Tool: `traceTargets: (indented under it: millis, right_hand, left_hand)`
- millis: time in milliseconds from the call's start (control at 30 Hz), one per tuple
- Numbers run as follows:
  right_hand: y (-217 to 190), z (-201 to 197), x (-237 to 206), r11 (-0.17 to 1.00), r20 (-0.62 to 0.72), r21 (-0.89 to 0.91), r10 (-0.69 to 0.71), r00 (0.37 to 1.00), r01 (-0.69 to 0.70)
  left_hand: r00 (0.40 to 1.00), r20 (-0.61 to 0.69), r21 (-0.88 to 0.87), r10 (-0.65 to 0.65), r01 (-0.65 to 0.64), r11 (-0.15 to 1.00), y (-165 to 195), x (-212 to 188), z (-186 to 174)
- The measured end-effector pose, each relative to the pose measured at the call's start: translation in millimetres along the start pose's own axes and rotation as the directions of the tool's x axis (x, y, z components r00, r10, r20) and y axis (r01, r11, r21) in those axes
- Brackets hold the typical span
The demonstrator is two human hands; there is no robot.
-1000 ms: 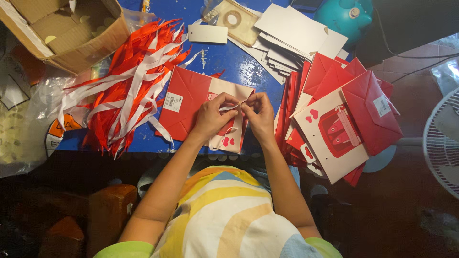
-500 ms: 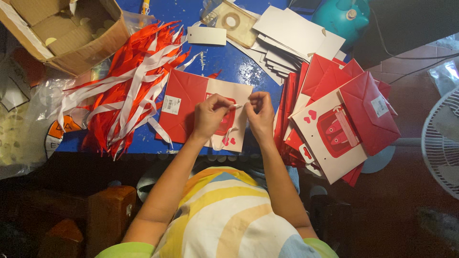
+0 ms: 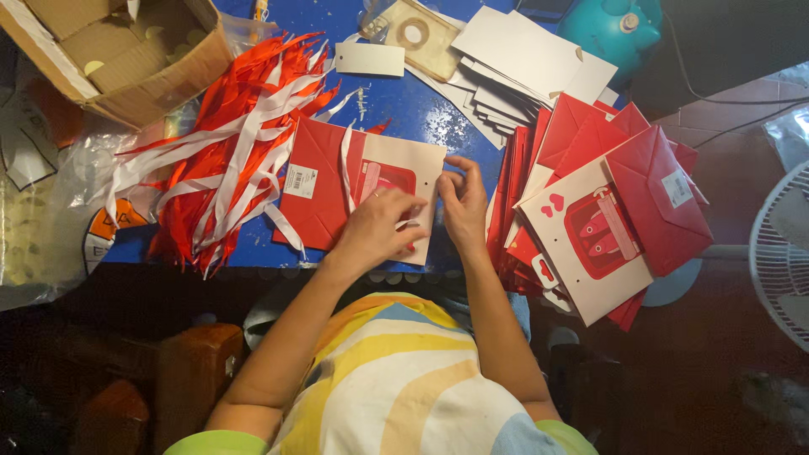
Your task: The person assembles small red and white gift boxes by threading white ribbons through pre-cut slots and tying them. They handle multiple boxes one at a time, adjusting ribbons and stacking completed units on the table.
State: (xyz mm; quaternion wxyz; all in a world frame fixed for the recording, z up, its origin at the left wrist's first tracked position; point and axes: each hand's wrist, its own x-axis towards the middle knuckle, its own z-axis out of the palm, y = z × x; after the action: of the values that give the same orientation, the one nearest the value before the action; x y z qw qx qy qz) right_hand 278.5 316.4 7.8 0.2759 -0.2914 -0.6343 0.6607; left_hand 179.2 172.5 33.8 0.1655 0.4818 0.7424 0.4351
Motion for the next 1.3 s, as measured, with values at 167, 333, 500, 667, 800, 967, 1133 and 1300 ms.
traceTargets:
  millis: [167,333,500,667,800,967,1133,1300]
  right_hand:
    - [2.3,-10.3,-4.5,0.993,0.033,0.104,0.060,0.998,-0.063]
    - [8.2,-22.8,-13.0,0.974,0.153,0.160,0.137,0.979,-0.161]
    - [15.1,-29.0,-17.9,0.983,0.329,0.036,0.156,0.931,-0.178]
    - [13.7,-34.5,-17.4,0.977,0.459,-0.136,0.209,0.864,-0.164]
    - [16.4,-28.7,-18.8,0.967,0.417,-0.226,0.202,0.886,-0.114]
    - [18.0,-24.9,-21.0,0.967,0.351,-0.248,0.141,0.926,-0.054]
    - [16.8,-20.6,-25.1,0.924,0.254,-0.377,0.167,0.953,-0.062]
    - [15.6,-15.6,-29.8,0.908,0.188,-0.417,0.031,0.982,0.051]
  left_hand:
    - [1.000,0.011,0.036,-0.027,0.027,0.999,-10.8,-5.6,16.5]
    - [0.996,-0.072,-0.099,-0.048,0.040,0.994,-22.0,4.7,17.0]
    - [0.987,-0.087,-0.225,-0.136,0.113,0.968,-23.6,14.6,20.6]
    - [0.974,0.065,-0.383,-0.217,0.225,0.896,-31.4,19.1,11.9]
    - [0.962,0.208,-0.366,-0.175,0.242,0.899,-36.2,21.1,0.7]
    - [0.919,0.289,-0.351,-0.269,0.364,0.863,-27.7,24.9,-1.0]
    - [0.950,0.198,-0.229,-0.240,0.283,0.931,-23.3,24.9,4.3]
    - [0.966,0.165,-0.214,-0.201,0.234,0.948,-28.3,22.2,8.8]
